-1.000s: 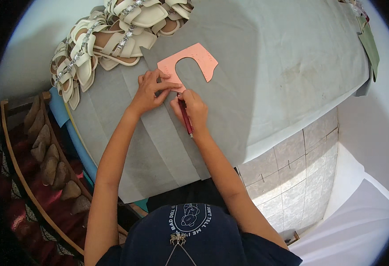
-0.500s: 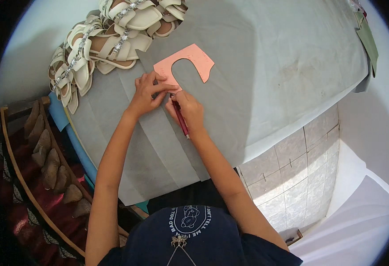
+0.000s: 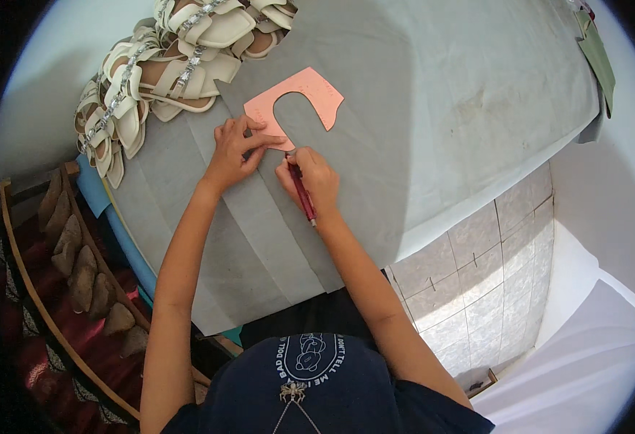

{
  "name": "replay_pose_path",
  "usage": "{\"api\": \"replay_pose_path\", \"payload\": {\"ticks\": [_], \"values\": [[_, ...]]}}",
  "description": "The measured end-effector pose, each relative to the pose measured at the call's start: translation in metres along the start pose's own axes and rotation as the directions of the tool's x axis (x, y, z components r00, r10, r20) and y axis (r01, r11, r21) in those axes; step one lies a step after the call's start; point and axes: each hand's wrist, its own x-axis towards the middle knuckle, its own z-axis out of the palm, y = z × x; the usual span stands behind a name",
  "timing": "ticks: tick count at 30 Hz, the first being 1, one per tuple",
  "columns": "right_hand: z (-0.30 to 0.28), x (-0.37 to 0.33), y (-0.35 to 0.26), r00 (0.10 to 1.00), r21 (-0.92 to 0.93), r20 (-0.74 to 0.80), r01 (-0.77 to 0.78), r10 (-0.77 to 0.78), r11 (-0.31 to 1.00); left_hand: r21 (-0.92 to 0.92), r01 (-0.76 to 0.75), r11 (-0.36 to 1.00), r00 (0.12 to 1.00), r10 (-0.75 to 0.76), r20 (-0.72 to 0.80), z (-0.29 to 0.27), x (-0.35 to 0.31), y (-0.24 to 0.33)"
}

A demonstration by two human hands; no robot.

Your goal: The person places a pink paper template on a large sheet of gray material and traces its outline with a red pen. They reposition the template multiple times to trace additional shapes on the same sheet.

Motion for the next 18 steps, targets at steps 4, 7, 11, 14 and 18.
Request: {"api": "replay_pose_path", "payload": {"ticks": [4,7,11,14,18], "values": [[-0.0009,-0.0006,-0.0005,0.997,0.074,0.038,-0.071,0.069,0.995,0.007,-0.018,1.000,1.000,0.018,-0.024,0.0008,-0.0015,-0.0019],[-0.0010,0.0010,0.0000,0.996,0.126,0.005,-0.085,0.085,0.988,0.003,-0.017,1.000,1.000,0.017,-0.021,0.0021,-0.0013,-0.0022],[-0.0032,0.0020,0.0028,0.994,0.164,0.013,-0.108,0.107,0.981,0.017,-0.025,1.000,0.999,0.026,-0.027,0.0028,-0.0018,-0.0027],[-0.0038,0.0022,0.0034,0.992,0.175,0.017,-0.125,0.124,0.977,0.014,-0.026,1.000,0.999,0.027,-0.031,0.0029,-0.0021,-0.0030],[-0.0040,0.0018,0.0040,0.990,0.206,0.017,-0.141,0.141,0.968,0.041,-0.047,0.998,0.999,0.048,-0.024,0.0033,-0.0032,-0.0054]]}}
